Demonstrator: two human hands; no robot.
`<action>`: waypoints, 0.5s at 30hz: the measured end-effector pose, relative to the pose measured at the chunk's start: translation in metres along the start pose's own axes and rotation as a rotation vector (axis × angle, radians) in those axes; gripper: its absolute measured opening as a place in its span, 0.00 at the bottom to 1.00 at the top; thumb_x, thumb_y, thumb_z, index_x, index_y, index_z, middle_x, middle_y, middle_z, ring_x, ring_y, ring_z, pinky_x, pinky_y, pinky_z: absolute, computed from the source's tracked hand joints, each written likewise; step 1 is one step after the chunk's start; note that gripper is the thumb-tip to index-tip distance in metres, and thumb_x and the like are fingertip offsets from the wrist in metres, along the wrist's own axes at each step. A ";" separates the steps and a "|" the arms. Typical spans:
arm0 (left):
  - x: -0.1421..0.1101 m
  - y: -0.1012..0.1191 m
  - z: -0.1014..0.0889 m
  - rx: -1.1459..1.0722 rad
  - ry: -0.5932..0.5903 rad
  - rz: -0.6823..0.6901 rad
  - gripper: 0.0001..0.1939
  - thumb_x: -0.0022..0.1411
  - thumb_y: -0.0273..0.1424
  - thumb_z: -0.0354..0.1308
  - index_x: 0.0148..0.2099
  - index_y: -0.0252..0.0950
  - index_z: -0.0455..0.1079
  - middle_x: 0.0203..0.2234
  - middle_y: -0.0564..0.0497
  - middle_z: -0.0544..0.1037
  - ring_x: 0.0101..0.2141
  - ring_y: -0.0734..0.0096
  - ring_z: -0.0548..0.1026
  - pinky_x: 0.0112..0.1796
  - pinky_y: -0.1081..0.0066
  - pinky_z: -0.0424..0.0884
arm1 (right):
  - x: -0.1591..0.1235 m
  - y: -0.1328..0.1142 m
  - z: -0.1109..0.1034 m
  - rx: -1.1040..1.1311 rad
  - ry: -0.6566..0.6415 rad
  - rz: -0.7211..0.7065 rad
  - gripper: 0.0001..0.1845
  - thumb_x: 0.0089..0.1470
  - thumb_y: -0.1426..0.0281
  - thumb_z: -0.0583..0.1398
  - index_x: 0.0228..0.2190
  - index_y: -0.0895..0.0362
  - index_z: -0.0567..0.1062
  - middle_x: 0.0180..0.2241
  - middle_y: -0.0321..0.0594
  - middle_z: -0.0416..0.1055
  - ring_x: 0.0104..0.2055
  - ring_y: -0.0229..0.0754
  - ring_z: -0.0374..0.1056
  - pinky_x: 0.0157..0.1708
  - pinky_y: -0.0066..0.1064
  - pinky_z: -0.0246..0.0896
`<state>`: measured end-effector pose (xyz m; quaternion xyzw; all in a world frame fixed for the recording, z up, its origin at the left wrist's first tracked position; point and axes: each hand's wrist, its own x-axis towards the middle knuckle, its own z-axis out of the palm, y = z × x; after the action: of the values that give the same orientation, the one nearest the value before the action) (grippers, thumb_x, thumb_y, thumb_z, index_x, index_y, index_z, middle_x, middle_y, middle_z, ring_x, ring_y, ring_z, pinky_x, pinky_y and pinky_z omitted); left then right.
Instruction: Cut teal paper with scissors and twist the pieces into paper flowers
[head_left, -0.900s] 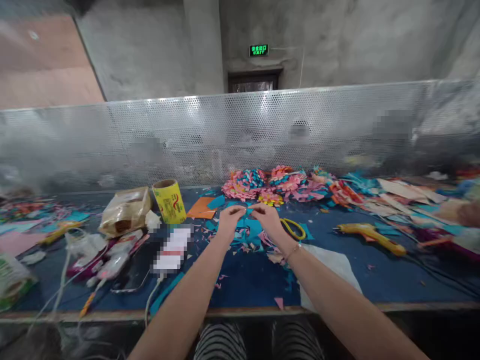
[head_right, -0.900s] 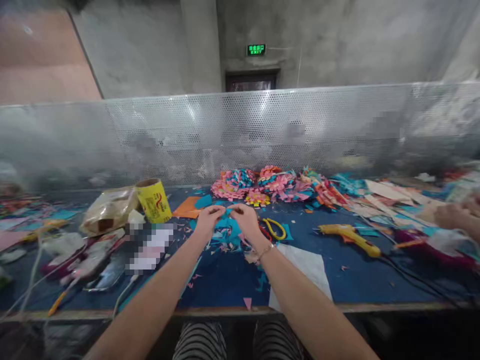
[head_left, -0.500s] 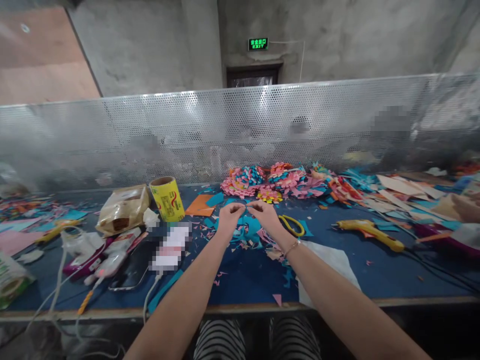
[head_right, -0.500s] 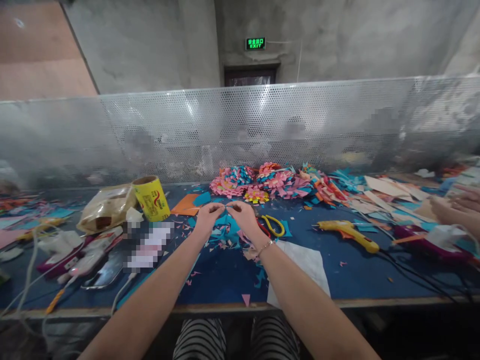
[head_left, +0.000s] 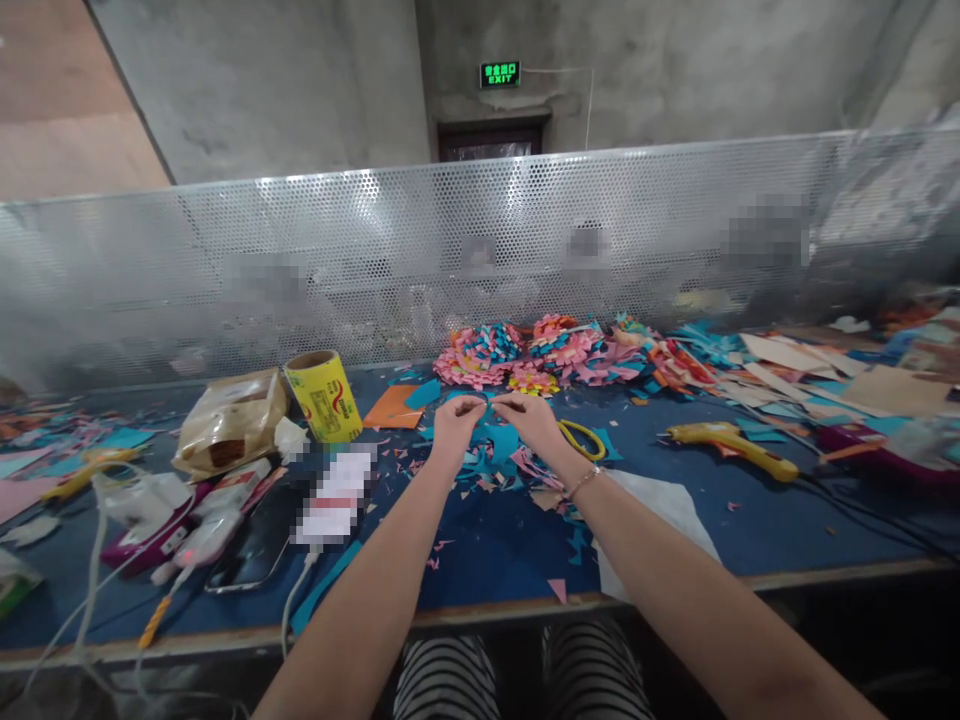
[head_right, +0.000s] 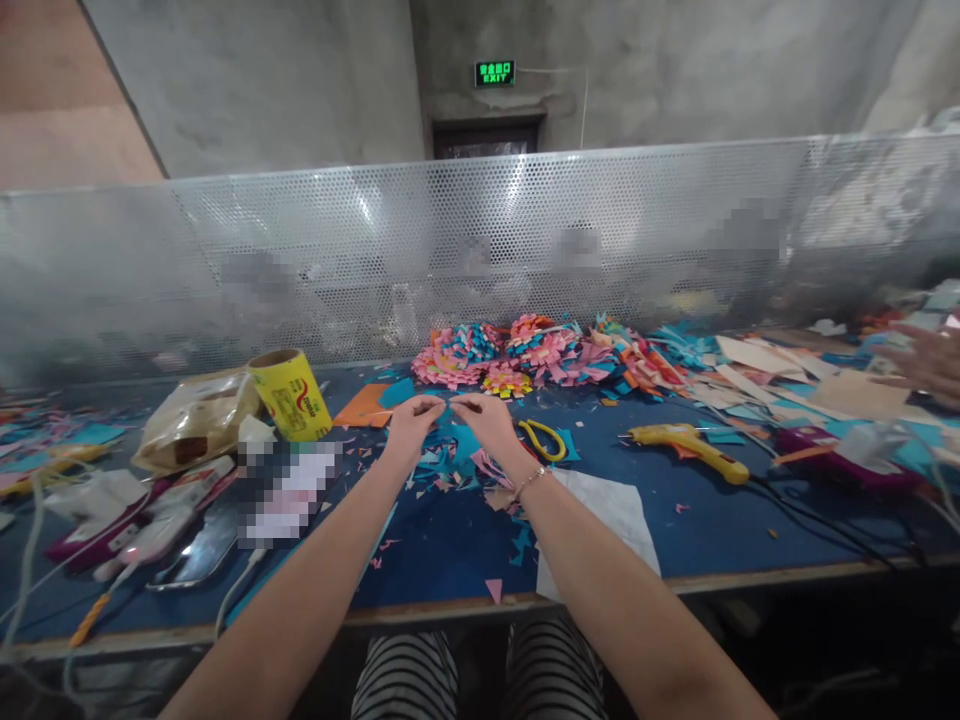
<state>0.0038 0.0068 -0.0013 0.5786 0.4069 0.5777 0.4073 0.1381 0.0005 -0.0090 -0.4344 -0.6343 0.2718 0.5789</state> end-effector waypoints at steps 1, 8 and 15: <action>0.000 0.000 0.000 0.007 0.003 0.002 0.08 0.43 0.33 0.61 0.27 0.34 0.71 0.20 0.54 0.71 0.23 0.77 0.66 0.26 0.75 0.63 | 0.000 -0.001 0.000 0.010 0.006 0.001 0.12 0.42 0.65 0.58 0.29 0.57 0.77 0.27 0.40 0.75 0.29 0.40 0.68 0.32 0.32 0.63; -0.001 0.002 0.000 0.033 0.001 0.013 0.07 0.43 0.32 0.60 0.28 0.34 0.72 0.21 0.52 0.72 0.24 0.75 0.68 0.27 0.74 0.63 | 0.000 0.001 0.001 0.049 -0.003 -0.016 0.10 0.40 0.65 0.59 0.27 0.58 0.74 0.25 0.38 0.71 0.27 0.39 0.66 0.30 0.31 0.61; -0.002 0.003 0.000 0.023 0.000 -0.008 0.07 0.43 0.32 0.60 0.27 0.34 0.71 0.19 0.54 0.71 0.22 0.77 0.66 0.25 0.75 0.61 | 0.000 0.000 0.000 0.046 -0.017 -0.015 0.09 0.40 0.65 0.59 0.25 0.58 0.72 0.22 0.36 0.68 0.25 0.37 0.64 0.27 0.29 0.59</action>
<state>0.0043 0.0042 0.0011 0.5817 0.4158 0.5713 0.4029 0.1378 0.0004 -0.0095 -0.4138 -0.6360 0.2856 0.5855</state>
